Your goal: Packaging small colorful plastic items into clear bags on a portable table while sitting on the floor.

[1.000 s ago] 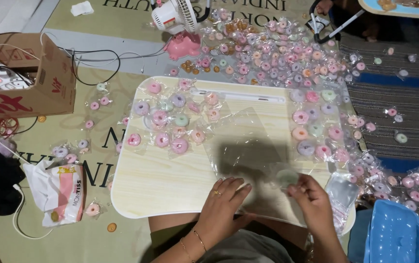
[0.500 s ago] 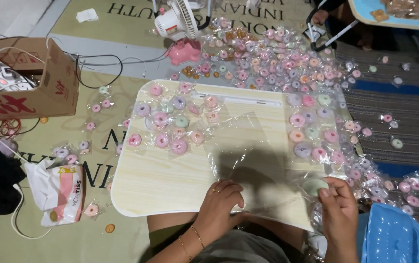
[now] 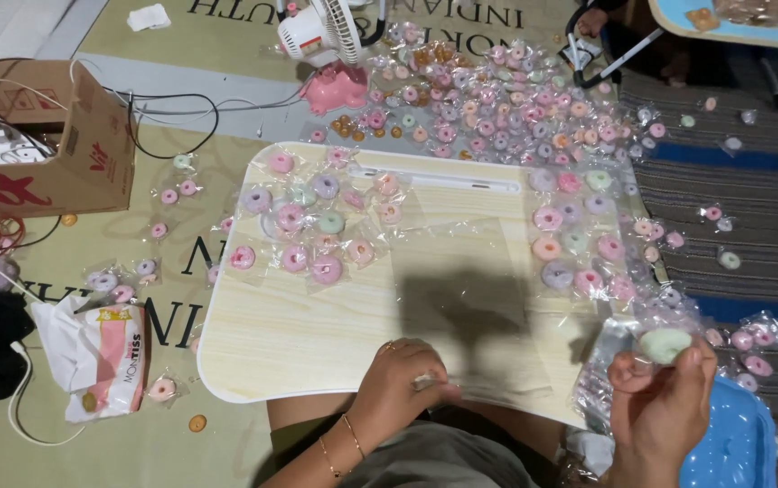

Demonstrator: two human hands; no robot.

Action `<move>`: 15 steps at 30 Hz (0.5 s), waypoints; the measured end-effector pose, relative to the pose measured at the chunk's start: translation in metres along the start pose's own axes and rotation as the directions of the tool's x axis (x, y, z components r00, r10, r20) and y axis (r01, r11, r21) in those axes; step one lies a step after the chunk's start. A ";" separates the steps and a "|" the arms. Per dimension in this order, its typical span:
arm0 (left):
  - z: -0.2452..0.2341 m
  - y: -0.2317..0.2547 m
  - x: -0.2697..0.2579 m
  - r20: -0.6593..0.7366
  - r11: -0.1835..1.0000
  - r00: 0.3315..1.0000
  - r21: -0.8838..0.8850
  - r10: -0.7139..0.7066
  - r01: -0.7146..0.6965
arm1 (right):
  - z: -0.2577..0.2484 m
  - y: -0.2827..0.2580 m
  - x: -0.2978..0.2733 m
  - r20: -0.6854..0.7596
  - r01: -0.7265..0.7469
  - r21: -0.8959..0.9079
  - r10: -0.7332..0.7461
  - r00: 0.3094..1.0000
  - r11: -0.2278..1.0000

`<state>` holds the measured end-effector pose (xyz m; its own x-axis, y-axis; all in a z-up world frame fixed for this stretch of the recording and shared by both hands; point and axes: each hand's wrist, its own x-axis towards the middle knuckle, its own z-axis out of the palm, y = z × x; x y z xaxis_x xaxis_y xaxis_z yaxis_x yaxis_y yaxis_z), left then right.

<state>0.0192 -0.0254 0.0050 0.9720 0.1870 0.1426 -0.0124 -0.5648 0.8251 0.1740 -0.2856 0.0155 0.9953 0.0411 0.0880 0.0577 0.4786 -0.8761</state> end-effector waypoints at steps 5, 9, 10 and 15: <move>0.001 0.004 0.000 -0.080 0.999 0.997 -0.053 0.007 -0.011 | -0.014 -0.006 -0.012 -0.068 0.140 -0.100 -0.147 0.987 0.985; 0.000 0.008 0.002 -0.088 0.996 0.994 -0.053 0.063 -0.068 | -0.024 0.023 -0.029 0.143 0.333 -0.243 -0.306 0.941 0.911; 0.002 0.005 0.000 -0.050 0.996 0.995 0.018 0.085 -0.085 | -0.026 0.032 -0.034 0.268 0.422 -0.400 -0.336 0.903 0.813; 0.014 -0.008 -0.007 0.041 0.961 0.980 0.193 0.196 -0.200 | -0.012 0.053 -0.057 0.478 0.415 -0.518 -0.149 0.866 0.748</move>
<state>0.0156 -0.0334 -0.0101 0.9595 0.0399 0.2789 -0.1608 -0.7354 0.6583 0.1209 -0.2731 -0.0413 0.8155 0.3838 0.4331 0.4963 -0.0790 -0.8645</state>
